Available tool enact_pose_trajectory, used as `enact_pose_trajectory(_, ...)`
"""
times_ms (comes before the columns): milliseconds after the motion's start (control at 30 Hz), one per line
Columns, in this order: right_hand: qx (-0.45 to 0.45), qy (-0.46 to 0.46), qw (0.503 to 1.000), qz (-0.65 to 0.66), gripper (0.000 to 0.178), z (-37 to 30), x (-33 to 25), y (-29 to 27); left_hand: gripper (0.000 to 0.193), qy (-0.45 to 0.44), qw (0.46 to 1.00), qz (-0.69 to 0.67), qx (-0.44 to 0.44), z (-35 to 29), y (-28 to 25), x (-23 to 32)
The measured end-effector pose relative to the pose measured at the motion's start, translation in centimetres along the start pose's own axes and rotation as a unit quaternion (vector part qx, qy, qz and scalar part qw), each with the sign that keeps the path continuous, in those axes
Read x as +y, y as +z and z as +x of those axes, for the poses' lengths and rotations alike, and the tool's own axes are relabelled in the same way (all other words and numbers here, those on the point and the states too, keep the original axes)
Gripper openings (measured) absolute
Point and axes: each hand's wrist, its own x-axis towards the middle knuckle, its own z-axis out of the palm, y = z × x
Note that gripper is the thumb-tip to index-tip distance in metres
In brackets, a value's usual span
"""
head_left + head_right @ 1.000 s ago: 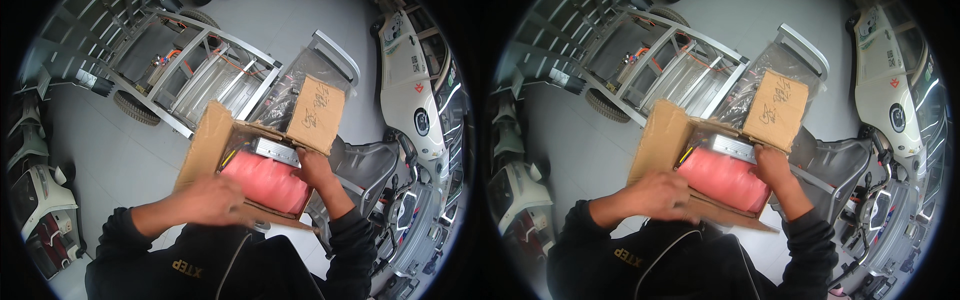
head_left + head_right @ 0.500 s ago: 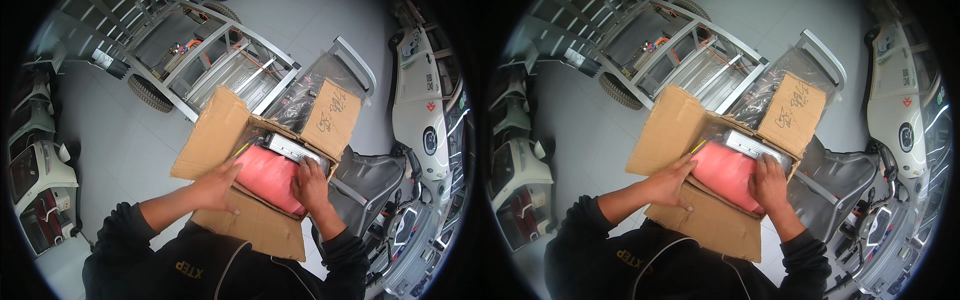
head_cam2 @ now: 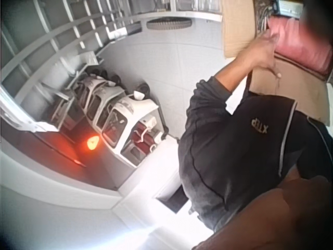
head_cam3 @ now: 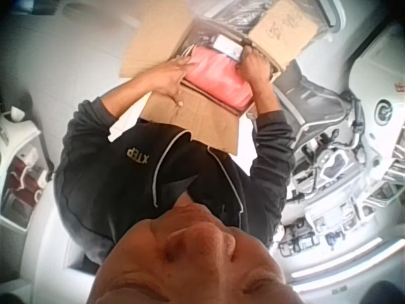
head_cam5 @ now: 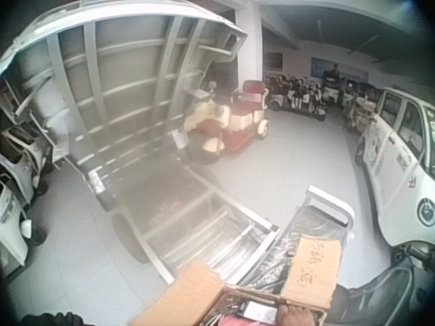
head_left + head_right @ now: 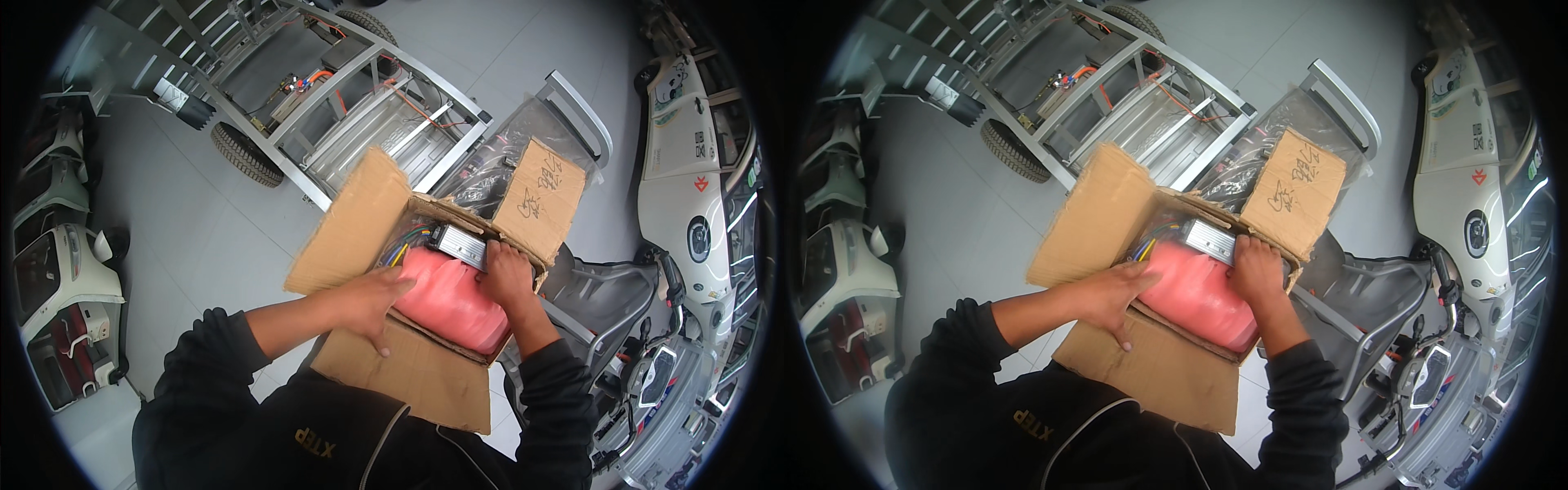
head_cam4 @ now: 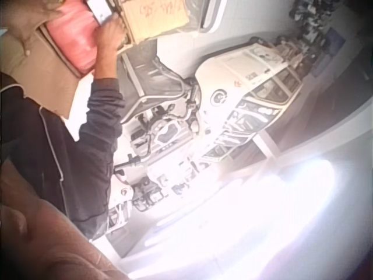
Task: The person carries a cardboard box through a showroom, places it on a vehicle frame, and uses scissors to cut the tape. They open the box, remove pink foam and a plastic bag, then take out a black electric motor with attached wires and inspect it.
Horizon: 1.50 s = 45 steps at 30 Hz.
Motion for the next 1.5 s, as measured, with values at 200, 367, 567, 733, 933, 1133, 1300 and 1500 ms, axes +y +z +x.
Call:
enact_pose_trajectory(200,0.02,-0.031,0.999,0.012,0.042,-2.1,0.0,-1.5,0.126,-0.005,0.999,-0.021,0.031,-1.4,0.7,-0.3)
enact_pose_trajectory(367,0.148,-0.085,0.983,0.07,0.059,-4.2,0.0,-7.2,0.115,-0.001,0.997,0.003,0.082,-2.3,0.2,0.7)
enact_pose_trajectory(567,0.203,-0.064,0.974,0.074,0.058,-5.6,2.1,-16.6,0.113,0.005,0.995,-0.007,0.097,-2.4,-0.5,1.3)
enact_pose_trajectory(733,0.344,0.129,0.925,0.102,0.053,-1.9,8.5,-18.2,0.117,-0.012,0.995,-0.065,0.068,-1.9,0.4,0.5)
enact_pose_trajectory(933,0.356,0.186,0.916,-0.013,0.055,8.1,17.9,-12.4,0.123,0.003,0.993,-0.084,0.083,-0.8,-0.5,0.2)
enact_pose_trajectory(1133,0.3,0.181,0.935,-0.046,0.06,14.2,22.1,-5.8,0.13,-0.017,0.992,-0.113,0.048,0.3,-1.2,-0.2)
enact_pose_trajectory(1300,0.312,0.169,0.934,-0.029,0.063,16.8,24.0,-2.0,0.135,-0.059,0.984,-0.165,0.035,1.2,-1.5,-0.3)
enact_pose_trajectory(1500,0.29,0.147,0.943,0.063,0.059,16.7,23.8,-0.1,0.139,-0.113,0.958,-0.254,0.076,1.7,-2.3,0.2)
